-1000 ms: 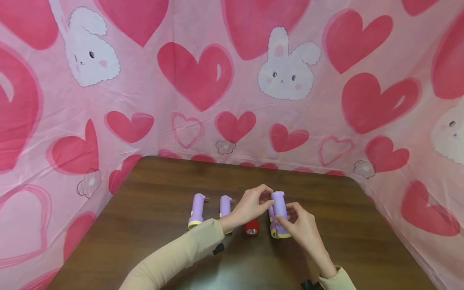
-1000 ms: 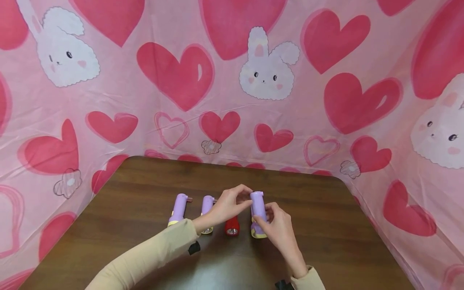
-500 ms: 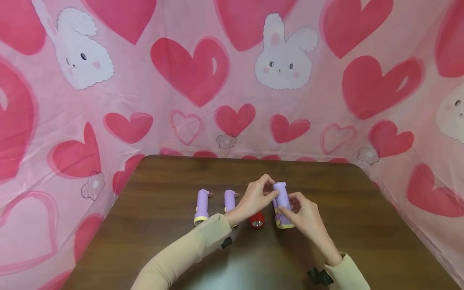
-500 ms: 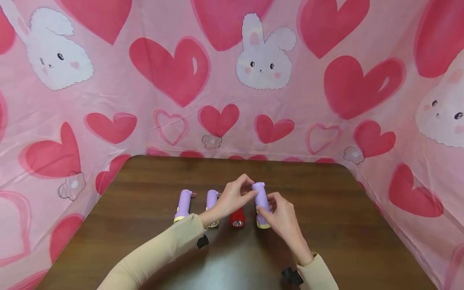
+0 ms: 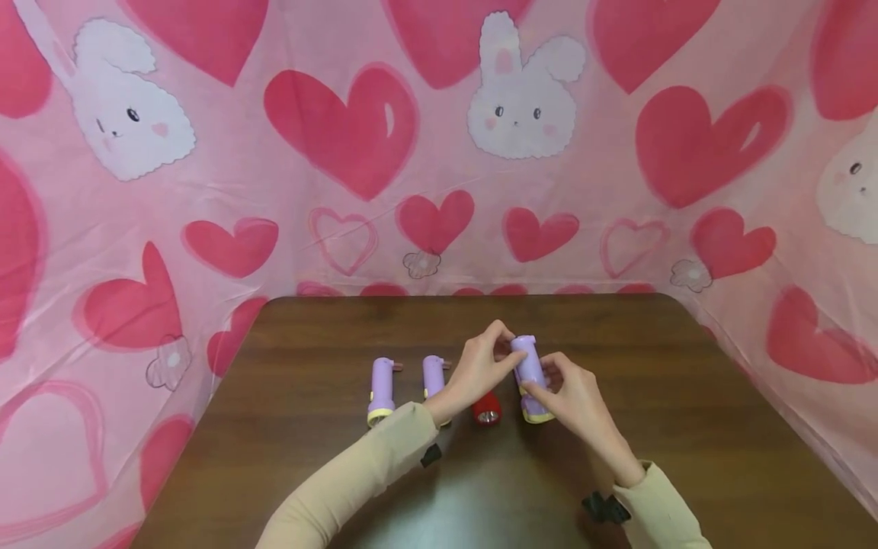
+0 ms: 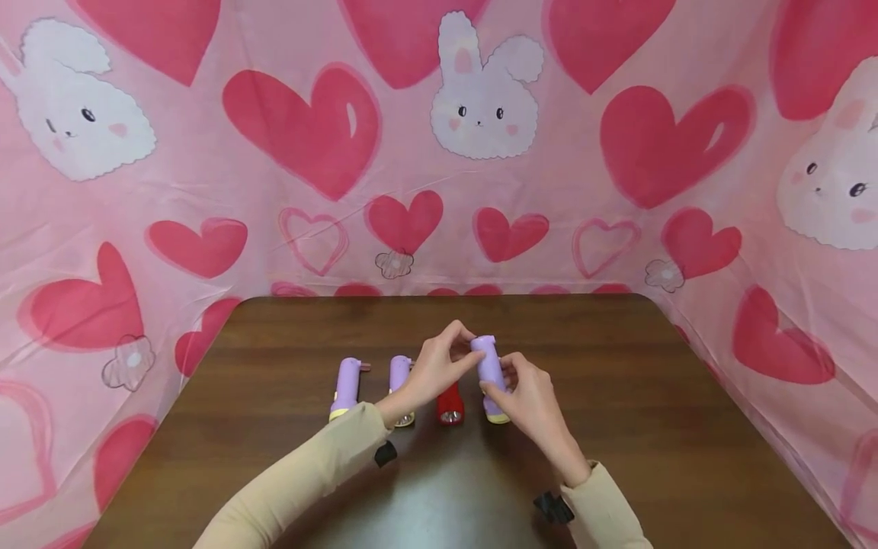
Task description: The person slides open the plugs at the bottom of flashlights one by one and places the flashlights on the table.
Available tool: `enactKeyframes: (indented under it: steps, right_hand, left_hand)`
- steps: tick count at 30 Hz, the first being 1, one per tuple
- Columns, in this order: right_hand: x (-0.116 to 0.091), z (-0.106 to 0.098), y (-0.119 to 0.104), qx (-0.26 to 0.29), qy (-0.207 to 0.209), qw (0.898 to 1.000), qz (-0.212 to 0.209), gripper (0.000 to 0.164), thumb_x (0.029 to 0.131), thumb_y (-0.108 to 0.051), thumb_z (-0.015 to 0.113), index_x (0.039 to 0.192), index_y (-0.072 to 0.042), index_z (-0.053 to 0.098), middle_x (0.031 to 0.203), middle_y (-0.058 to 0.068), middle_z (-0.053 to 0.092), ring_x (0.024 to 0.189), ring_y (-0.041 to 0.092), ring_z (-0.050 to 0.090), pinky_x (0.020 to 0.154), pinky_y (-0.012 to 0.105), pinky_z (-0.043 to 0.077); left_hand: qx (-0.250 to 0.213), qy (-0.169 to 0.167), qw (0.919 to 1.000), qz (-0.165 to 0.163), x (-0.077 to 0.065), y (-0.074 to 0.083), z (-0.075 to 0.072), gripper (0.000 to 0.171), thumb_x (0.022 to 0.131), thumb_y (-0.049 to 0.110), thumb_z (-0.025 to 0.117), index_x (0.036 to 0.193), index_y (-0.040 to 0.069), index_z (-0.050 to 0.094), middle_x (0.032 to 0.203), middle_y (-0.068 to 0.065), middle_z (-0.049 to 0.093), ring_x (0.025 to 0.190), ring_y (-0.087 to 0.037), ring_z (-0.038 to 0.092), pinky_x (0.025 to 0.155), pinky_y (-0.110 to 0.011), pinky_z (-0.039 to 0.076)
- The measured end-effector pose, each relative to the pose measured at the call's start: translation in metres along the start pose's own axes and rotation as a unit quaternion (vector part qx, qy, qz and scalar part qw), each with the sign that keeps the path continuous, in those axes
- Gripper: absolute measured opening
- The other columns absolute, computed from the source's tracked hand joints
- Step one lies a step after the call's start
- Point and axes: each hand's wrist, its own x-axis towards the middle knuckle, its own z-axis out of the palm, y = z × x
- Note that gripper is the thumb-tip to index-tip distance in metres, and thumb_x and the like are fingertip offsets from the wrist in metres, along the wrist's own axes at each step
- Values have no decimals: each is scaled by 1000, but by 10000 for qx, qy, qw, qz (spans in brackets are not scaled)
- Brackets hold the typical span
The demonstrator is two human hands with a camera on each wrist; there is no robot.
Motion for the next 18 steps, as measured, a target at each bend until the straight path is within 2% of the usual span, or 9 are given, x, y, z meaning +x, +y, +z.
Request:
enactKeyframes:
  steps: [7,15,18]
  right_hand:
    - [1,-1,0,41,-21,10000,-71,35,80,-17,81,103,1,63,92,15,72,77,19,69,68,33,59]
    - [1,-1,0,59,88,9997,-216,36,79,-15,82,103,2,62,92,16,72,76,21,68,70,42,60]
    - [0,-1,0,89,111,9996,-223,36,79,-14,83,103,2,62,92,16,72,75,21,68,70,42,60]
  left_hand:
    - [-189,43,9998,7,1,2,1,26,92,20,71,106,6,55,105,-11,71,98,-19,72,84,-21,58]
    - [-310,63,9995,-14,5,3,1,25,91,18,72,105,6,54,108,-13,71,99,-22,73,83,-24,59]
    - [-336,16,9994,-48,5,3,1,26,91,18,72,105,5,55,108,-13,71,97,-21,73,82,-23,59]
